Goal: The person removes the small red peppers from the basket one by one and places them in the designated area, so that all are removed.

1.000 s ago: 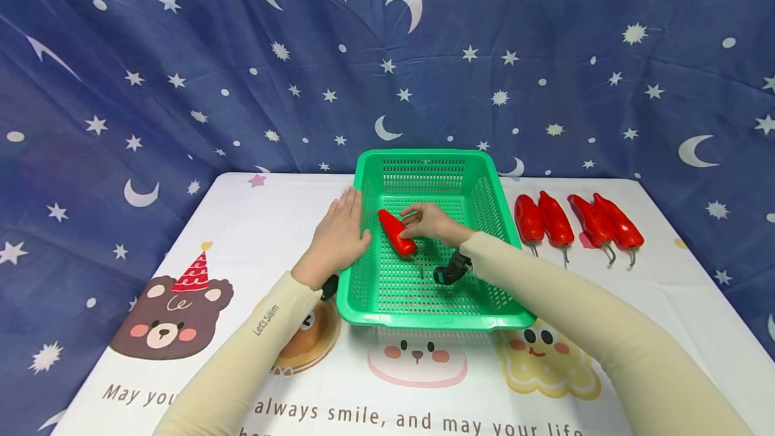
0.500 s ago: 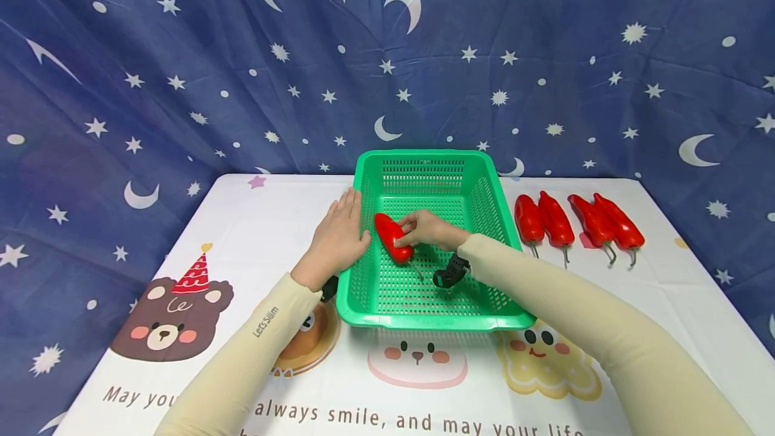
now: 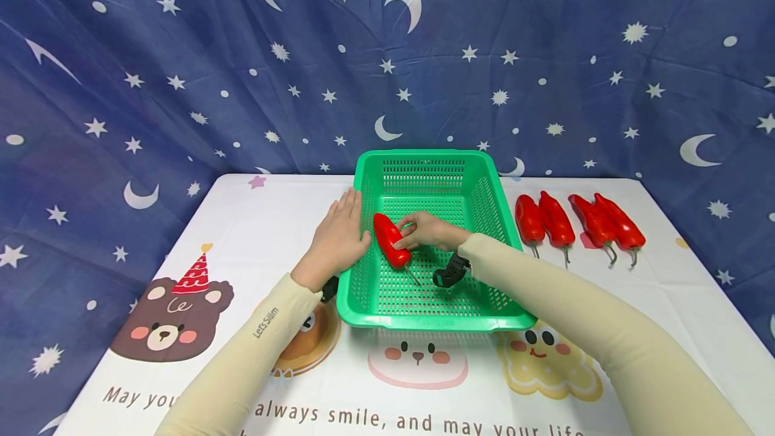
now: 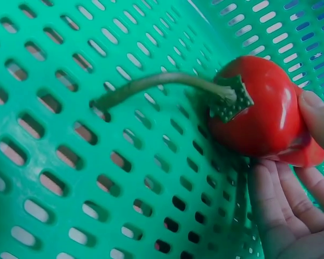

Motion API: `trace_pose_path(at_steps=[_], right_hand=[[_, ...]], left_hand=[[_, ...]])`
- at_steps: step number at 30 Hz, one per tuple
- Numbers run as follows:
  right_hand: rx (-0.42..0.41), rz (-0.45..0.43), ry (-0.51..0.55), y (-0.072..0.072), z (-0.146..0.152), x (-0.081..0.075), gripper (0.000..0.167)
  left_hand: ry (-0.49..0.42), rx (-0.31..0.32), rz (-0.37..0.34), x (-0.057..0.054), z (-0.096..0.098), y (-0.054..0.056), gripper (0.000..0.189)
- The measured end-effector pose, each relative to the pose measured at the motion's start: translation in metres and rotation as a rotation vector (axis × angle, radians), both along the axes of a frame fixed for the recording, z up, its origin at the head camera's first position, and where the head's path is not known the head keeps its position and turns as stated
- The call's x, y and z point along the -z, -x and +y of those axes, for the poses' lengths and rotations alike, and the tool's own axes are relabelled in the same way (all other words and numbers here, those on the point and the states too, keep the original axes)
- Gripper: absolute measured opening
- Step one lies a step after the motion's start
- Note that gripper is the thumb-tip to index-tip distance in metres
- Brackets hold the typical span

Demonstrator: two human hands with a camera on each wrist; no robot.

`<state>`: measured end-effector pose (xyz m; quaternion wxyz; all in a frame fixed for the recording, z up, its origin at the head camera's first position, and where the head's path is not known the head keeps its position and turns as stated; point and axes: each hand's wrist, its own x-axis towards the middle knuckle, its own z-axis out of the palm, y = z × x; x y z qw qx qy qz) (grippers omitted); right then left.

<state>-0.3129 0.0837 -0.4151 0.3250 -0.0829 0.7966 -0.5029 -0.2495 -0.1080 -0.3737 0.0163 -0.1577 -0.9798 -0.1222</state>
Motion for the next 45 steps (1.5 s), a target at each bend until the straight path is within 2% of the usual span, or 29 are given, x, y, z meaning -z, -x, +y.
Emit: trace_pose_path(at_steps=[6, 16, 23, 26, 31, 37, 45], right_hand=[[-0.009, -0.014, 0.063, 0.0, 0.001, -0.001, 0.043], [0.0, -0.085, 0.132, 0.001, 0.002, -0.002, 0.059], [0.021, -0.129, 0.197, 0.001, 0.003, -0.006, 0.063], [0.028, -0.131, 0.238, 0.002, 0.003, -0.009, 0.062], [0.022, -0.088, 0.247, 0.002, 0.004, -0.015, 0.057], [0.093, -0.084, 0.297, 0.005, 0.006, -0.021, 0.056], [0.185, -0.051, 0.406, 0.005, 0.016, -0.04, 0.052]], left_hand=[[-0.001, 0.001, 0.001, 0.0, 0.001, 0.0, 0.069], [0.001, -0.006, -0.008, 0.0, 0.0, 0.001, 0.069], [0.0, 0.001, -0.001, 0.0, 0.0, 0.0, 0.07], [0.001, 0.004, 0.0, -0.001, 0.0, 0.0, 0.07], [0.004, 0.004, -0.001, -0.001, 0.0, 0.0, 0.07], [0.003, 0.005, -0.002, -0.001, 0.0, 0.0, 0.07], [-0.015, 0.014, -0.01, -0.002, -0.001, -0.001, 0.069]])
